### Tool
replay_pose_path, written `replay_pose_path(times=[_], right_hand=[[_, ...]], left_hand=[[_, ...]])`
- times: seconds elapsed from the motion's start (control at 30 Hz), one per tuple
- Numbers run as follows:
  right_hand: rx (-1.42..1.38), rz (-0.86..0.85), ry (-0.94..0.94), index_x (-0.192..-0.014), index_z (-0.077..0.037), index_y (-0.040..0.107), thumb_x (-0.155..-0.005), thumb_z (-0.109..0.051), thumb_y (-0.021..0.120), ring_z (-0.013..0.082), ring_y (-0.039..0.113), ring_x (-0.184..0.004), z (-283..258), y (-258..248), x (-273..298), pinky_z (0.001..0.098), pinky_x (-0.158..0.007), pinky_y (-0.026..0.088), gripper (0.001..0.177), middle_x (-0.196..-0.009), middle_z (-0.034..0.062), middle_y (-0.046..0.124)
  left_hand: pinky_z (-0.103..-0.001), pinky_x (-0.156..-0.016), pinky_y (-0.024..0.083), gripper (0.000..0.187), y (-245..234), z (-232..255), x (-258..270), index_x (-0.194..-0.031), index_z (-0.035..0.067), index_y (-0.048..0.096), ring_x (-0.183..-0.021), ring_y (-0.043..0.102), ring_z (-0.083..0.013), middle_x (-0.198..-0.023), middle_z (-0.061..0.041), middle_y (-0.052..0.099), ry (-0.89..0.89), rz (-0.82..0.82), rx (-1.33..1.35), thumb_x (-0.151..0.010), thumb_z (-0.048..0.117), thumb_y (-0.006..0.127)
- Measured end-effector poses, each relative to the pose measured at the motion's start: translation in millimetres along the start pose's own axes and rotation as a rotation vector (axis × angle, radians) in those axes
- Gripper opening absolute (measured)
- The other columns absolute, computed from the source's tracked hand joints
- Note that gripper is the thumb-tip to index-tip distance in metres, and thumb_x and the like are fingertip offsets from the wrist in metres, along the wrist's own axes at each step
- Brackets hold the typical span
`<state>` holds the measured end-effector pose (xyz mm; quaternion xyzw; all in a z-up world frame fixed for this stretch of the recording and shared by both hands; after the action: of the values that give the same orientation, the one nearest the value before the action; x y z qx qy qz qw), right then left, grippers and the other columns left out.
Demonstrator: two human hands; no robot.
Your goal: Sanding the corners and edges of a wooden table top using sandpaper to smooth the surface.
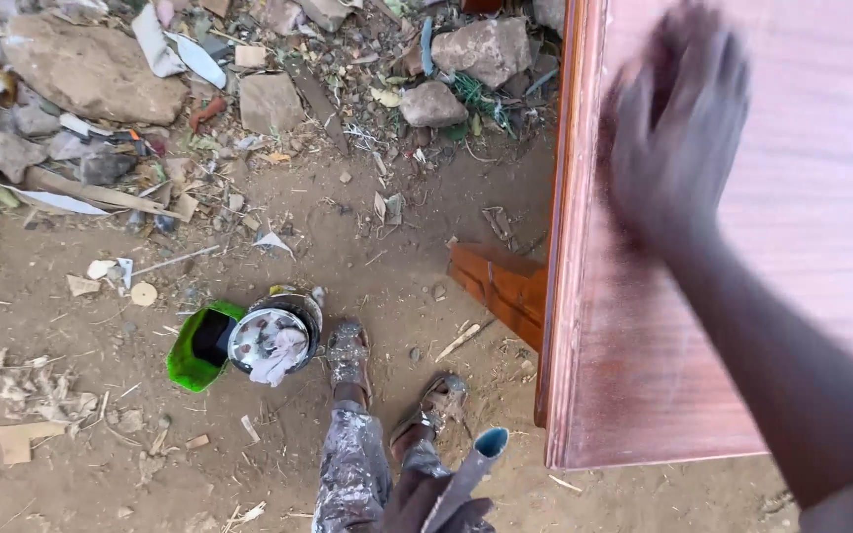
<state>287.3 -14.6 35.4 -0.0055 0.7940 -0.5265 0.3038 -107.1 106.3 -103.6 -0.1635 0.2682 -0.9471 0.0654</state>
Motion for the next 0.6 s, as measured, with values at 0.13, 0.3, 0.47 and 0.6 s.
replay_pose_path(times=[0.13, 0.3, 0.47, 0.6], right_hand=[[0.077, -0.423, 0.220, -0.164, -0.016, -0.008, -0.110, -0.056, 0.036, 0.0260, 0.003, -0.165, -62, -33, 123, 0.0531, -0.139, 0.008, 0.081, -0.176, 0.0082, -0.003], [0.200, -0.195, 0.101, -0.150, 0.003, 0.044, -0.095, -0.039, 0.060, 0.0457, 0.044, -0.152, -96, -59, 248, 0.0556, -0.129, 0.033, 0.072, -0.158, 0.0270, 0.048], [0.093, -0.292, 0.222, -0.157, -0.002, 0.028, -0.088, -0.045, 0.060, 0.0459, 0.026, -0.160, -97, -55, 224, 0.0653, -0.132, 0.022, 0.087, -0.168, 0.0251, 0.031], [0.027, -0.335, 0.094, -0.157, 0.005, 0.028, -0.087, -0.048, 0.064, 0.0523, 0.022, -0.159, -75, -45, 158, 0.0675, -0.130, 0.022, 0.096, -0.166, 0.0342, 0.029]], left_hand=[[-0.032, -0.058, 0.052, 0.032, 7, -14, -8, -0.084, 0.015, 0.075, -0.068, 0.064, -0.0179, -0.073, 0.002, 0.065, -0.020, 0.168, 0.279, -0.068, 0.036, 0.093], [-0.029, -0.059, 0.033, 0.031, 47, -25, -15, -0.080, 0.015, 0.058, -0.060, 0.043, -0.0128, -0.065, 0.003, 0.047, -0.760, -0.095, 0.909, -0.085, 0.042, 0.072], [-0.027, -0.055, 0.041, 0.042, -9, 40, -69, -0.090, 0.003, 0.071, -0.063, 0.054, -0.0143, -0.075, -0.004, 0.059, -0.352, -0.106, 0.975, -0.086, 0.045, 0.075], [-0.034, -0.091, 0.064, 0.068, -19, 48, -82, -0.137, 0.007, 0.055, -0.099, 0.072, -0.0239, -0.104, -0.011, 0.074, -0.529, -0.424, 1.200, -0.082, 0.043, 0.075]])
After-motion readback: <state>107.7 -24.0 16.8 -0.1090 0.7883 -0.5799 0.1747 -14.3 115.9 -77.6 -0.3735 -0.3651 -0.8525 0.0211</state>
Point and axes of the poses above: each hand's wrist, its own x-axis away from the middle knuckle, its own y-axis out of the palm, z = x × y, the point moved 4 cm from there along -x, towards the middle knuckle
